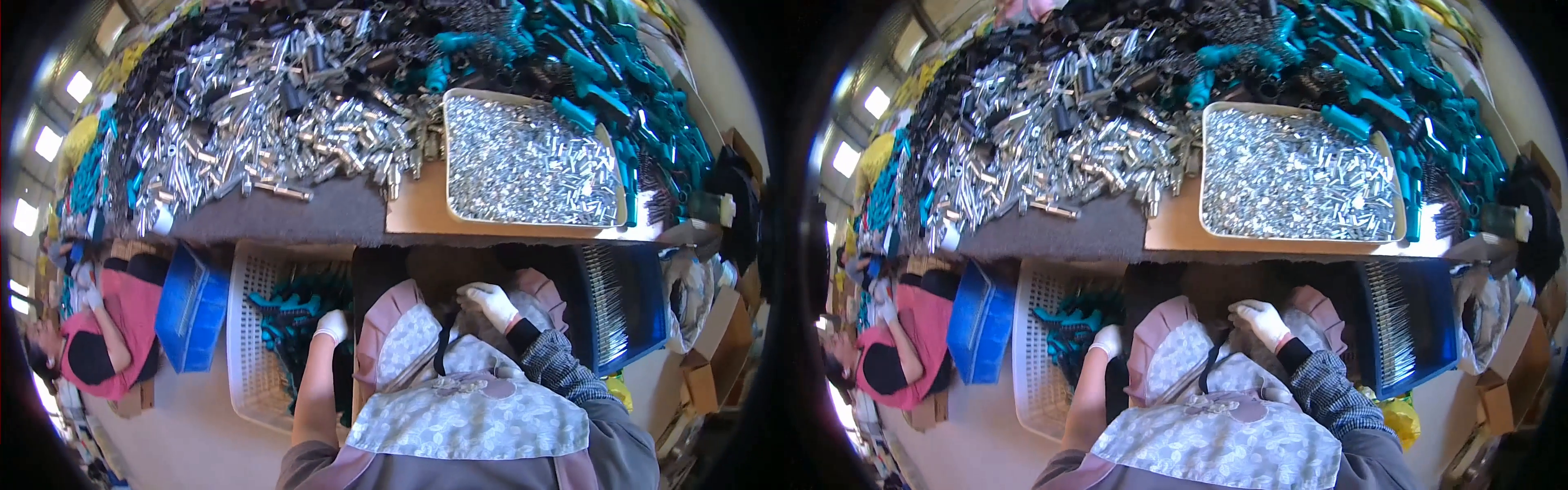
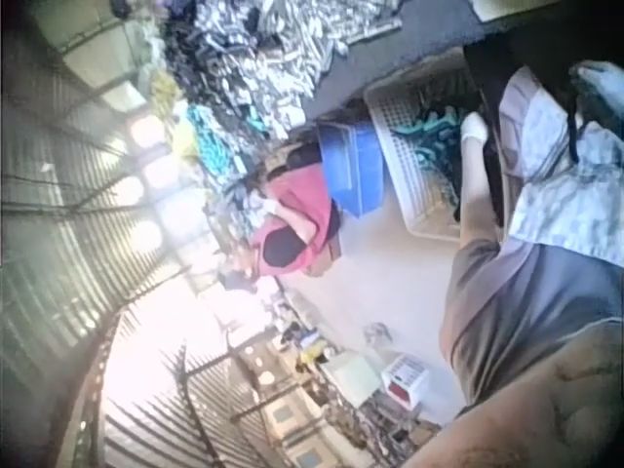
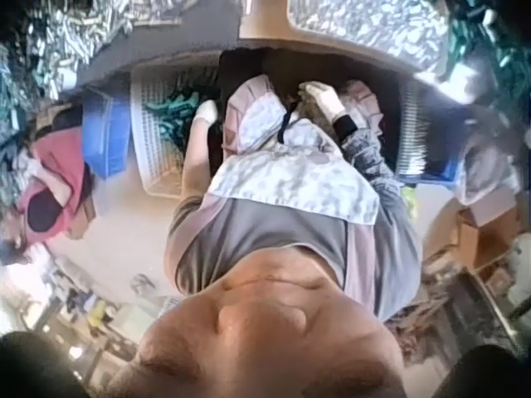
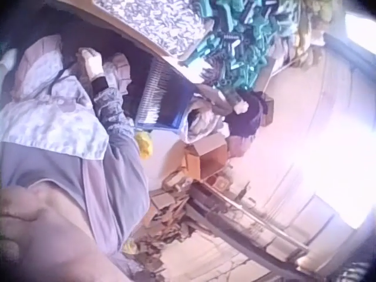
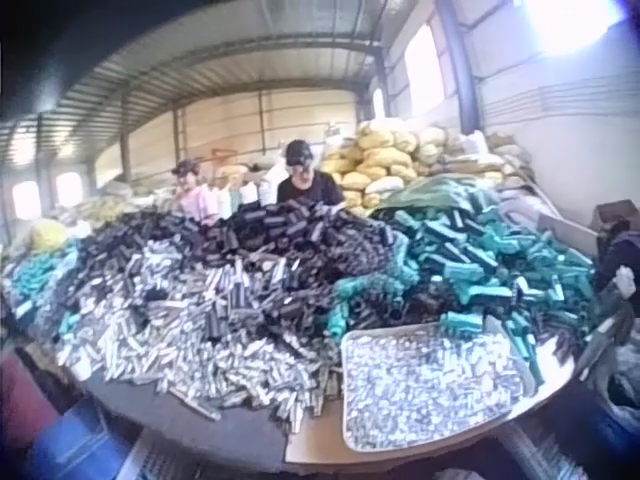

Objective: Assembling plastic and metal handle components at a workshop workbench.

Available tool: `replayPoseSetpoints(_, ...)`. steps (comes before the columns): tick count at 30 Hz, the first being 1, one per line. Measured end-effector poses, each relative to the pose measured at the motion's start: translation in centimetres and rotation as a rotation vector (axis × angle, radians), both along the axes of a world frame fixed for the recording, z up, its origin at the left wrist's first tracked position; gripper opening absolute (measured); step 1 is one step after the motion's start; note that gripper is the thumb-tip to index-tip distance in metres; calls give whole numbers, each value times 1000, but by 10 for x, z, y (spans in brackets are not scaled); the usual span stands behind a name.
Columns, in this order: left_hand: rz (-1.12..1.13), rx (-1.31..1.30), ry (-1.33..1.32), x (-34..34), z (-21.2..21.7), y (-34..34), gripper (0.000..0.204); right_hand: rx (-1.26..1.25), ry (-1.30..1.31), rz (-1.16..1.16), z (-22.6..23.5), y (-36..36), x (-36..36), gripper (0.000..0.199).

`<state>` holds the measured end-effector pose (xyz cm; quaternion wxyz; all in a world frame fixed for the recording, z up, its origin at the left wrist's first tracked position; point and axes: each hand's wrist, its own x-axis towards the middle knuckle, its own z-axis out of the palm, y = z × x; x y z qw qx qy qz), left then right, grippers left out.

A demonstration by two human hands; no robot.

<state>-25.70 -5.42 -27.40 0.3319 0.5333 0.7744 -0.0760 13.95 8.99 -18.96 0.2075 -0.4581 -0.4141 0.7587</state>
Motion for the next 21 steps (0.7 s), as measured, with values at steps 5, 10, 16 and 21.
replayPoseSetpoints(5,-182,387,-199,7,185,62,33,250,158,261,99,15,-1,34)
replayPoseSetpoints(10,-162,630,-456,33,349,125,25,576,161,549,233,47,-21,31)
replayPoseSetpoints(16,-146,459,-211,29,393,208,35,1740,-160,416,284,155,-101,17)
replayPoseSetpoints(21,-168,866,8,-22,370,264,34,1825,-1030,689,277,233,-167,18)
